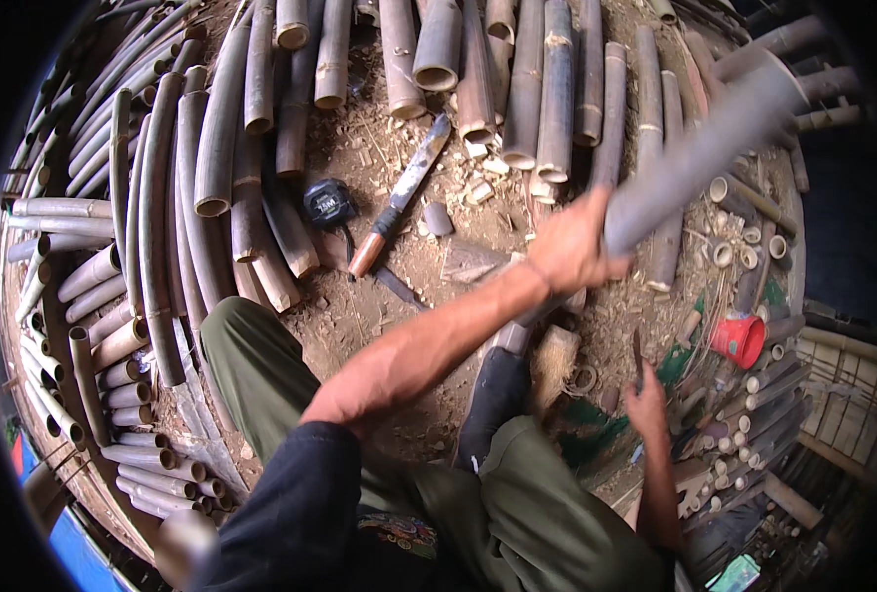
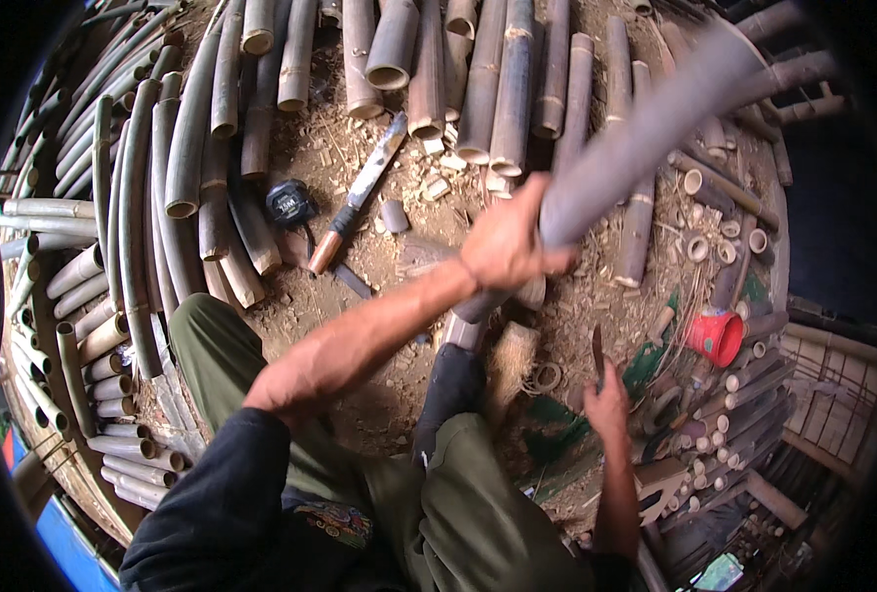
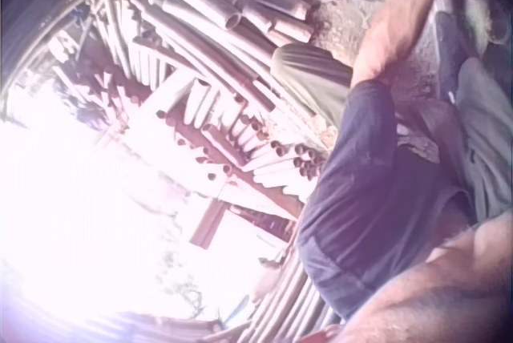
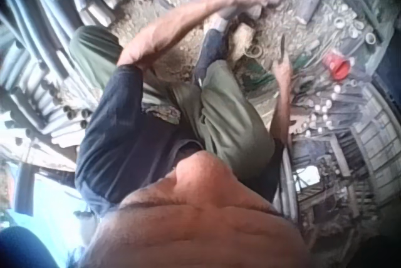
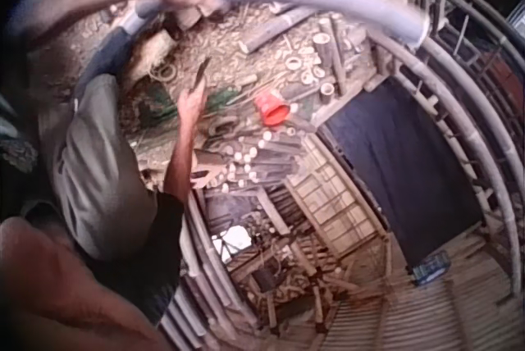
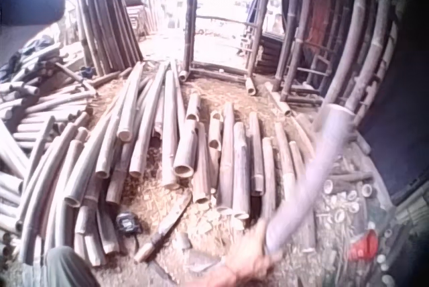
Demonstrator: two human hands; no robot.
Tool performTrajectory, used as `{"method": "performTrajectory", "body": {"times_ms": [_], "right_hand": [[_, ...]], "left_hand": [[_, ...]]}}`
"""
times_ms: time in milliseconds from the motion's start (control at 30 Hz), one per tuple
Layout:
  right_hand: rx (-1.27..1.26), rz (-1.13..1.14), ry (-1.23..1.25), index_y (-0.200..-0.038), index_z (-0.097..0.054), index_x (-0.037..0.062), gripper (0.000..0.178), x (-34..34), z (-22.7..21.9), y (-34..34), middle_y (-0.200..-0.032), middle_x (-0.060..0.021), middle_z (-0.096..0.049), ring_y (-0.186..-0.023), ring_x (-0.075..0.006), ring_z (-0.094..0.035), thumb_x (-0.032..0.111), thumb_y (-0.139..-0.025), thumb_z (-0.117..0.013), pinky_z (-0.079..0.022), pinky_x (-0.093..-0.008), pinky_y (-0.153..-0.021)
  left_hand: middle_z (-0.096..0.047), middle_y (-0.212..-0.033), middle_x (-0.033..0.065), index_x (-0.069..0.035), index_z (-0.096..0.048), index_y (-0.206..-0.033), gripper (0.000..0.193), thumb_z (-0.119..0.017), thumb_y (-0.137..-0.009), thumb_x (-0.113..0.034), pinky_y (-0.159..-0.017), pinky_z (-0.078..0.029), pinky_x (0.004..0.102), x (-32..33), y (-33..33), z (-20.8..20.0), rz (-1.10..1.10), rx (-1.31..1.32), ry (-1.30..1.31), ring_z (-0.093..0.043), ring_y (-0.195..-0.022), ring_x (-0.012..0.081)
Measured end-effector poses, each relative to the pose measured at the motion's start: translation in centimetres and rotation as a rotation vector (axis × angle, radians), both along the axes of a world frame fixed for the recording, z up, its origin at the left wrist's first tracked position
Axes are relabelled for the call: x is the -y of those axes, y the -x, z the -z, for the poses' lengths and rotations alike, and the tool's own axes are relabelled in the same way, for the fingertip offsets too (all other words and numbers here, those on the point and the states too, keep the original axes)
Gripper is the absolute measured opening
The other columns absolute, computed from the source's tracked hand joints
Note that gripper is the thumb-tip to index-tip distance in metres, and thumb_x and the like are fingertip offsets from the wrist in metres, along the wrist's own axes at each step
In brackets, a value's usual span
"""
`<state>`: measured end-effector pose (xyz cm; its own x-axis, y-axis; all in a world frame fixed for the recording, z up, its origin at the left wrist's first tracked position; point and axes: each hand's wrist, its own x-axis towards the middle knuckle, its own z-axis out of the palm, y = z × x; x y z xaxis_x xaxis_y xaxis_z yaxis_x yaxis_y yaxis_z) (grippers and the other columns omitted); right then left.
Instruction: The person sits on the ground surrounded by bamboo pieces and uses a knife to carve and smooth the ends of bamboo segments. They repeatedly pick up a piece, shave the rim, and place it back down among the others.
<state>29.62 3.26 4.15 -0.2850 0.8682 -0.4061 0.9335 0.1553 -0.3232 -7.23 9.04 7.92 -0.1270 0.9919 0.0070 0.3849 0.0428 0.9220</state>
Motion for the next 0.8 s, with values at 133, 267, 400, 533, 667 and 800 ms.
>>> {"method": "performTrajectory", "body": {"times_ms": [133,267,400,533,667,800], "right_hand": [[-0.055,0.121,-0.077,-0.145,-0.027,-0.0052,0.073,7.2,8.4,-2.1,-0.134,-0.0317,-0.041,-0.122,-0.0479,-0.045,0.004,-0.081,-0.060,-0.038,-0.0463,-0.105],[-0.002,0.250,-0.118,-0.148,-0.024,-0.0009,0.077,11.7,11.9,0.4,-0.135,-0.0291,-0.040,-0.124,-0.0459,-0.043,0.009,-0.084,-0.065,-0.038,-0.0489,-0.103],[0.149,0.432,-0.057,-0.145,-0.031,0.0004,0.070,12.6,9.5,4.6,-0.132,-0.0263,-0.043,-0.124,-0.0437,-0.043,0.012,-0.085,-0.065,-0.037,-0.0499,-0.103],[-0.069,0.309,-0.311,-0.136,-0.044,0.0002,0.055,13.7,8.2,6.5,-0.128,-0.0238,-0.046,-0.117,-0.0404,-0.047,0.020,-0.090,-0.064,-0.041,-0.0492,-0.097],[-0.270,0.440,-0.046,-0.139,-0.039,-0.0012,0.068,17.8,9.6,7.2,-0.127,-0.0237,-0.049,-0.114,-0.0373,-0.053,0.027,-0.086,-0.071,-0.043,-0.0443,-0.098],[-0.331,0.445,0.008,-0.139,-0.039,-0.0016,0.070,19.2,10.8,8.3,-0.129,-0.0231,-0.048,-0.116,-0.0348,-0.052,0.027,-0.084,-0.072,-0.044,-0.0426,-0.098]], "left_hand": [[-0.059,-0.112,0.0376,0.010,-0.034,-0.126,0.086,-0.078,-0.069,-0.039,-0.090,-0.052,0.0455,-5.8,1.1,-3.2,-0.090,0.203,0.184,-0.065,-0.100,0.0435],[-0.055,-0.120,0.0375,0.011,-0.022,-0.132,0.097,-0.081,-0.068,-0.032,-0.101,-0.046,0.0408,-8.8,-1.2,-2.6,-0.108,0.210,0.265,-0.057,-0.115,0.0437],[-0.033,-0.141,0.0339,0.002,-0.004,-0.150,0.117,-0.083,-0.069,-0.032,-0.111,-0.037,0.0435,-9.9,-5.2,0.6,-0.148,0.172,0.282,-0.041,-0.128,0.0468],[-0.046,-0.134,0.0343,0.006,-0.015,-0.148,0.092,-0.072,-0.085,-0.028,-0.109,-0.040,0.0405,-9.5,-4.7,3.8,0.037,0.092,0.239,-0.053,-0.121,0.0401],[-0.066,-0.115,0.0223,0.006,-0.061,-0.117,0.041,-0.062,-0.093,-0.028,-0.094,-0.052,0.0369,-1.4,-2.2,3.9,0.108,0.173,0.181,-0.065,-0.106,0.0282],[-0.067,-0.103,0.0171,0.002,-0.064,-0.108,0.034,-0.070,-0.084,-0.022,-0.087,-0.051,0.0411,10.2,4.7,8.4,-0.295,-0.262,0.105,-0.065,-0.097,0.0302]]}}
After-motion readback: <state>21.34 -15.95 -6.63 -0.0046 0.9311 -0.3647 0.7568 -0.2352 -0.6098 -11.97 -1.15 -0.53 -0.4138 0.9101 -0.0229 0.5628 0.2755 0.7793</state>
